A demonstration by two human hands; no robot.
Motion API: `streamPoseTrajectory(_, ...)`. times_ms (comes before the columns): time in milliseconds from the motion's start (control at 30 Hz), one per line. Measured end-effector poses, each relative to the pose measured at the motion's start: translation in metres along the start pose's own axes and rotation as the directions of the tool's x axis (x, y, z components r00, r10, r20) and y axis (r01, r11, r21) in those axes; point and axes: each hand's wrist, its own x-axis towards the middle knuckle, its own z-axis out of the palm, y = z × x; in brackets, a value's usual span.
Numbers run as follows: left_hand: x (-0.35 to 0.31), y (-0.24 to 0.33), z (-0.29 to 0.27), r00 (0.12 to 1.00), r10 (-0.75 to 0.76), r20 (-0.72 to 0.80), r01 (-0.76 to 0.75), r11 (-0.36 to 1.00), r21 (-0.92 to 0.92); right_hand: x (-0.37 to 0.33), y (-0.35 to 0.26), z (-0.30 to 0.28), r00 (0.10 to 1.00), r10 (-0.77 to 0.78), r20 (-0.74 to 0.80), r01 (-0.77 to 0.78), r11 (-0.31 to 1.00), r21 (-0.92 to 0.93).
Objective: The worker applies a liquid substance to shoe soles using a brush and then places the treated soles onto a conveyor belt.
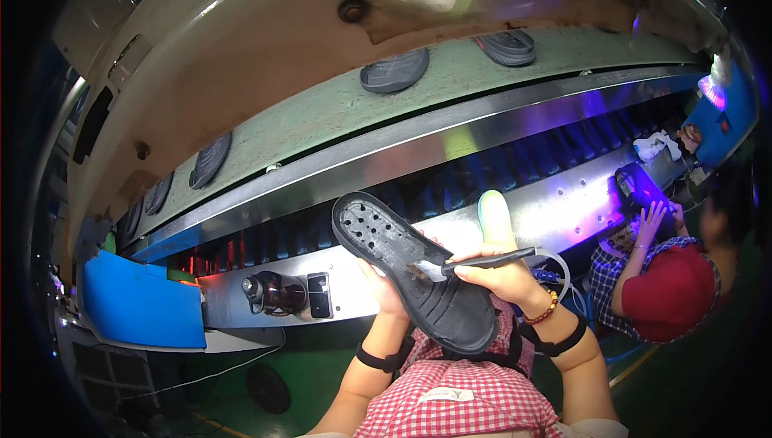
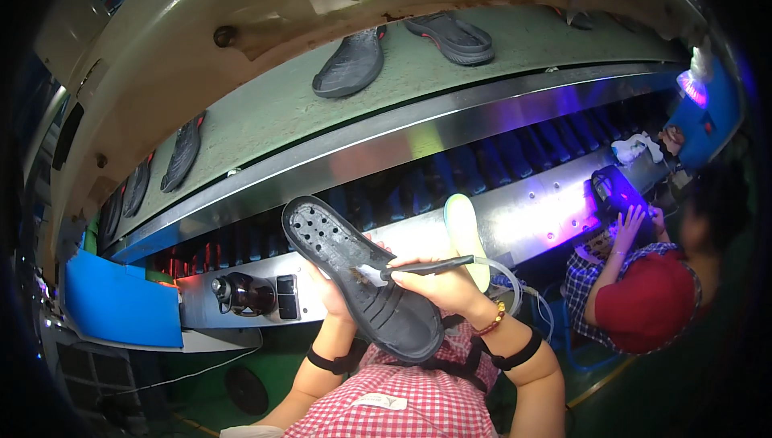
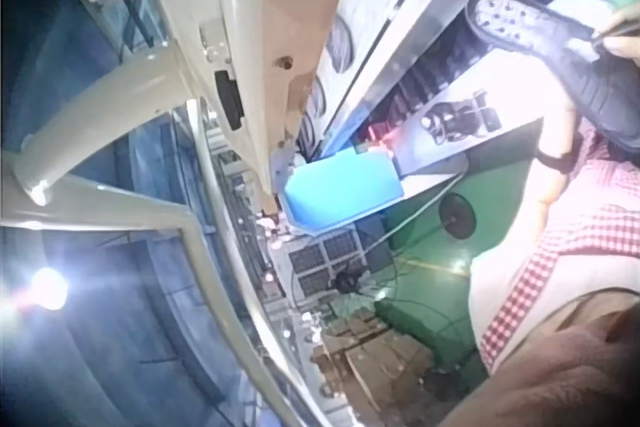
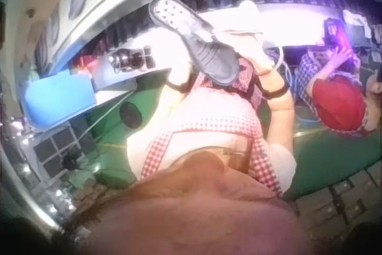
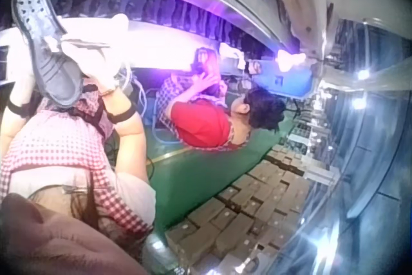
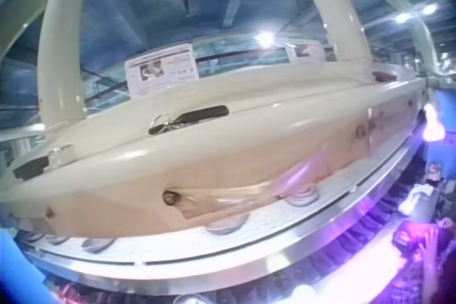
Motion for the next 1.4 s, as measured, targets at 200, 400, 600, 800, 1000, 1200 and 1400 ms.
streamPoseTrajectory(200,0.003,-0.007,0.003,0.974,0.167,-0.151,-0.148,0.981,0.128,-0.015,-0.004,0.026,0.756,-0.594,0.275,0.572,0.394,-0.72)
streamPoseTrajectory(400,0.013,0.019,-0.006,0.951,0.309,0.002,-0.306,0.944,0.125,-0.033,-0.006,-0.012,0.763,-0.413,0.497,0.644,0.546,-0.536)
streamPoseTrajectory(600,0.016,0.007,0.02,0.926,0.25,0.283,-0.251,0.967,-0.035,-0.005,-0.033,0.0,0.829,-0.519,0.209,0.559,0.75,-0.353)
streamPoseTrajectory(800,0.017,0.018,0.016,0.939,0.336,0.074,-0.334,0.942,-0.04,-0.017,-0.03,0.013,0.749,-0.451,0.486,0.614,0.748,-0.253)
streamPoseTrajectory(1000,0.027,0.032,0.023,0.881,0.377,0.287,-0.396,0.918,0.01,-0.009,-0.027,0.005,0.83,-0.431,0.353,0.543,0.768,-0.339)
streamPoseTrajectory(1200,0.026,0.044,0.04,0.876,0.405,0.261,-0.417,0.909,-0.01,-0.017,-0.031,-0.002,0.897,-0.405,0.179,0.441,0.857,-0.268)
streamPoseTrajectory(1400,0.031,0.053,0.05,0.816,0.39,0.427,-0.414,0.91,-0.04,-0.015,-0.035,-0.004,0.825,-0.361,0.434,0.53,0.763,-0.371)
